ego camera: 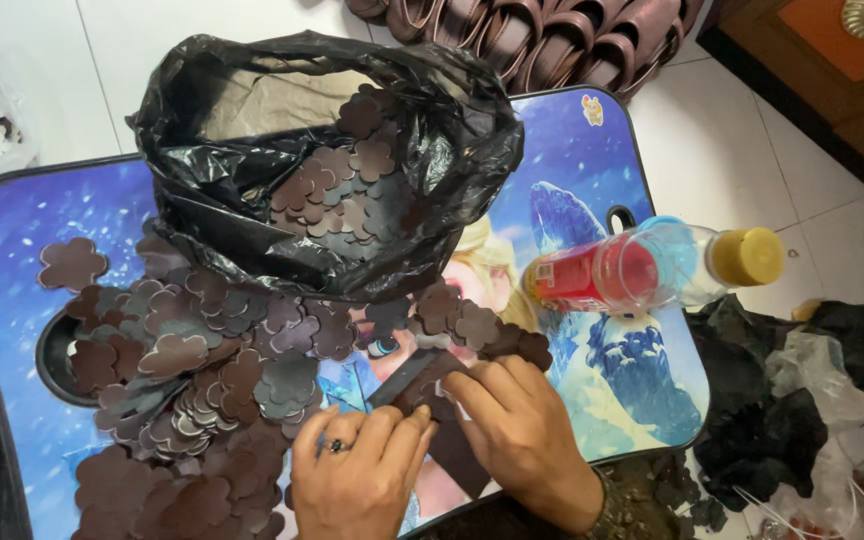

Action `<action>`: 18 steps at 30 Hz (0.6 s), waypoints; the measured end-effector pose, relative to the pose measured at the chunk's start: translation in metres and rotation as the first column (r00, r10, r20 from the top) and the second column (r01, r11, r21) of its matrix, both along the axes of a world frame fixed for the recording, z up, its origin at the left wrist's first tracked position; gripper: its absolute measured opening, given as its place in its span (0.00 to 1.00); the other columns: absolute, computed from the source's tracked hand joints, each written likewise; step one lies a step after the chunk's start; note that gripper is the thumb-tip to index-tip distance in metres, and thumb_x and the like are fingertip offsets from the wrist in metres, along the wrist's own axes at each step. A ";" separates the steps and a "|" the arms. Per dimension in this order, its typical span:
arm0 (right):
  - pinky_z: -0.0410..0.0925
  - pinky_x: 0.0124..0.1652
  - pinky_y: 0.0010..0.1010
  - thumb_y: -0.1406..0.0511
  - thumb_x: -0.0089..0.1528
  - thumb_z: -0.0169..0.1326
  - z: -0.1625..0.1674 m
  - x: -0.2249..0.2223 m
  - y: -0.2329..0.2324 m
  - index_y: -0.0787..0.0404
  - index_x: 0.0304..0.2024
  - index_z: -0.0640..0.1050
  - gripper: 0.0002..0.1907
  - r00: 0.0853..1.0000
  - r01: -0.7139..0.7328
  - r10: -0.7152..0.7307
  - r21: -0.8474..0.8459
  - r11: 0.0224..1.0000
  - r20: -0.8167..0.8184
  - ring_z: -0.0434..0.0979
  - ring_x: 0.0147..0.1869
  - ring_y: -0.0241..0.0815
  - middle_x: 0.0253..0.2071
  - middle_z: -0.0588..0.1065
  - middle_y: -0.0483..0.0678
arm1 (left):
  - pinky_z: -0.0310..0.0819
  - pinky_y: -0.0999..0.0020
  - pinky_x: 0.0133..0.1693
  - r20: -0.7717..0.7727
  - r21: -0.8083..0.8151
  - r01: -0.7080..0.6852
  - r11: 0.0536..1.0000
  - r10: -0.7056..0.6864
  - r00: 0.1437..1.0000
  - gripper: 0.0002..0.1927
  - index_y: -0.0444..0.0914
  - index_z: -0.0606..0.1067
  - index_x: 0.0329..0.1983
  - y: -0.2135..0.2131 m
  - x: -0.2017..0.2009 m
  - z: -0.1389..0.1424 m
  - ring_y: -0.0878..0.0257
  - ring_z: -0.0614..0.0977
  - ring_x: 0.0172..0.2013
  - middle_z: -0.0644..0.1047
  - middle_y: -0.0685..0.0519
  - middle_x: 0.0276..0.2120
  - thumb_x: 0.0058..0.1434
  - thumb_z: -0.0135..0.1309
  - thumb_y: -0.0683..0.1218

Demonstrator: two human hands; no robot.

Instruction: The person repeatedly rubs small flower-shaped brown leather pieces against a rectangular sanding block on a table. The person picks up each piece, rubs it on the block, and places it into a black plastic bag. The process is repeated continuously throughout the clip.

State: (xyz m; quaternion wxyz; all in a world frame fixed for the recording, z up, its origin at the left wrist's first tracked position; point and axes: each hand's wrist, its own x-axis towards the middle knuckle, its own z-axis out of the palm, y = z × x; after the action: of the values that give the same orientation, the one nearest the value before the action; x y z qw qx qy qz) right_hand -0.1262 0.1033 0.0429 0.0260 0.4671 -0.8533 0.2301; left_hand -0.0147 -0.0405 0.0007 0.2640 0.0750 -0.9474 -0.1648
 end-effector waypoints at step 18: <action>0.67 0.40 0.39 0.72 0.49 0.62 0.001 -0.002 -0.008 0.61 0.43 0.79 0.19 0.999 -0.014 0.015 -0.037 0.999 0.047 0.73 0.41 0.51 0.37 0.75 0.49 | 0.71 0.62 0.46 -0.013 -0.007 0.044 0.999 -0.044 0.999 0.06 0.44 0.81 0.37 -0.001 -0.001 0.002 0.62 0.75 0.32 0.69 0.58 0.25 0.58 0.59 0.47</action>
State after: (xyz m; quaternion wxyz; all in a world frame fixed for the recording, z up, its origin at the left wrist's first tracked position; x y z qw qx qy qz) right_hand -0.1284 0.0954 0.0441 0.0125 0.4671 -0.8460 0.2570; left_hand -0.0152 -0.0413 0.0029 0.2666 0.0522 -0.9476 -0.1678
